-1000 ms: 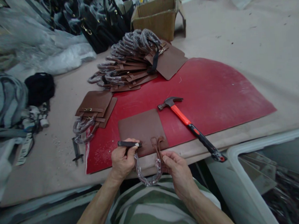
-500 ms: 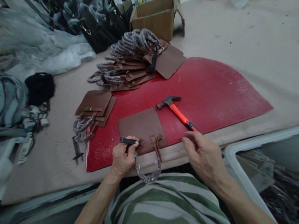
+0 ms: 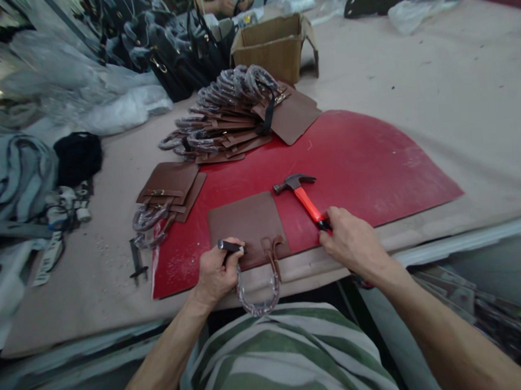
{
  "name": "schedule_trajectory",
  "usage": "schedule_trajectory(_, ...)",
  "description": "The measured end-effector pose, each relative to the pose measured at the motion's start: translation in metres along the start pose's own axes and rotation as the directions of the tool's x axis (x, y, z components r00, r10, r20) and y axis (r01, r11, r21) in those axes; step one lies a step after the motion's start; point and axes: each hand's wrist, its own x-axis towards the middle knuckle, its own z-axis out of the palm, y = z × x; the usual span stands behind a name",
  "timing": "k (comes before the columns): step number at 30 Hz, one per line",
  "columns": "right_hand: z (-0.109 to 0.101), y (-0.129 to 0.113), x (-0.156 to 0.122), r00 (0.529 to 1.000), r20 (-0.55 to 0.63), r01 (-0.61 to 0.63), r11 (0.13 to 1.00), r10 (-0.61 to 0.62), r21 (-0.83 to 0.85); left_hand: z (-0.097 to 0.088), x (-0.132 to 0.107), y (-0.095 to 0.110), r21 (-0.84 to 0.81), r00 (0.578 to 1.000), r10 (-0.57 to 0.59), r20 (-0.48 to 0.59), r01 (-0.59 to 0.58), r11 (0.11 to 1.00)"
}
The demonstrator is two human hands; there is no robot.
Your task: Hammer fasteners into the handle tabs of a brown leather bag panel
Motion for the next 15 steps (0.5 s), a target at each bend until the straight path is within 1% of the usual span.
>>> schedule_trajectory(1,-0.004,-0.003,0.004,0.996,0.074,-0.050,0.988,0.039,0.148,0.000,0.000,0.000,-0.004,1.000,-0.002,0.004,0.002,1.000)
schedule_trajectory(2,-0.008,-0.005,0.009,0.982,0.173,-0.126,0.932,0.070,0.339,0.000,-0.001,-0.001,-0.009,1.000,-0.004,0.009,0.004,1.000)
schedule_trajectory(3,-0.011,-0.009,0.013,0.953,0.294,-0.227,0.813,0.072,0.537,0.000,-0.001,-0.001,-0.014,1.000,-0.006,0.016,0.006,1.000)
schedule_trajectory(4,-0.014,-0.012,0.017,0.910,0.414,-0.342,0.637,0.039,0.691,0.000,-0.001,-0.001,-0.018,1.000,-0.008,0.023,0.009,1.000)
schedule_trajectory(5,-0.016,-0.017,0.020,0.864,0.503,-0.446,0.447,-0.013,0.776,0.000,-0.001,0.000,-0.019,1.000,-0.010,0.027,0.010,1.000)
schedule_trajectory(6,-0.017,-0.022,0.021,0.827,0.560,-0.522,0.295,-0.056,0.801,0.000,-0.001,0.000,-0.019,1.000,-0.010,0.029,0.011,1.000)
schedule_trajectory(7,-0.019,-0.028,0.022,0.801,0.594,-0.571,0.200,-0.073,0.796,0.000,-0.001,0.001,-0.016,1.000,-0.011,0.029,0.011,1.000)
schedule_trajectory(8,-0.021,-0.034,0.021,0.795,0.603,-0.588,0.165,-0.066,0.792,0.000,-0.001,0.001,-0.011,1.000,-0.012,0.027,0.013,1.000)
schedule_trajectory(9,-0.025,-0.040,0.017,0.814,0.580,-0.565,0.182,-0.037,0.805,0.001,0.000,0.001,-0.007,1.000,-0.013,0.025,0.013,1.000)
schedule_trajectory(10,-0.030,-0.046,0.012,0.852,0.523,-0.504,0.247,-0.015,0.828,0.001,0.000,0.002,-0.003,1.000,-0.012,0.022,0.012,1.000)
schedule_trajectory(11,-0.037,-0.052,0.005,0.905,0.426,-0.396,0.347,-0.011,0.850,0.001,0.000,0.002,0.001,1.000,-0.011,0.021,0.011,1.000)
schedule_trajectory(12,-0.044,-0.057,-0.004,0.956,0.293,-0.245,0.471,-0.031,0.847,0.001,0.000,0.002,0.004,1.000,-0.009,0.022,0.008,1.000)
schedule_trajectory(13,-0.052,-0.061,-0.014,0.989,0.127,-0.054,0.601,-0.081,0.798,0.001,0.000,0.002,0.007,1.000,-0.008,0.024,0.008,1.000)
schedule_trajectory(14,-0.059,-0.065,-0.023,0.987,-0.052,0.147,0.703,-0.155,0.696,0.002,-0.001,0.002,0.008,1.000,-0.008,0.026,0.008,1.000)
schedule_trajectory(15,-0.065,-0.067,-0.032,0.944,-0.213,0.330,0.764,-0.253,0.554,0.002,-0.001,0.002,0.009,1.000,-0.009,0.028,0.009,1.000)
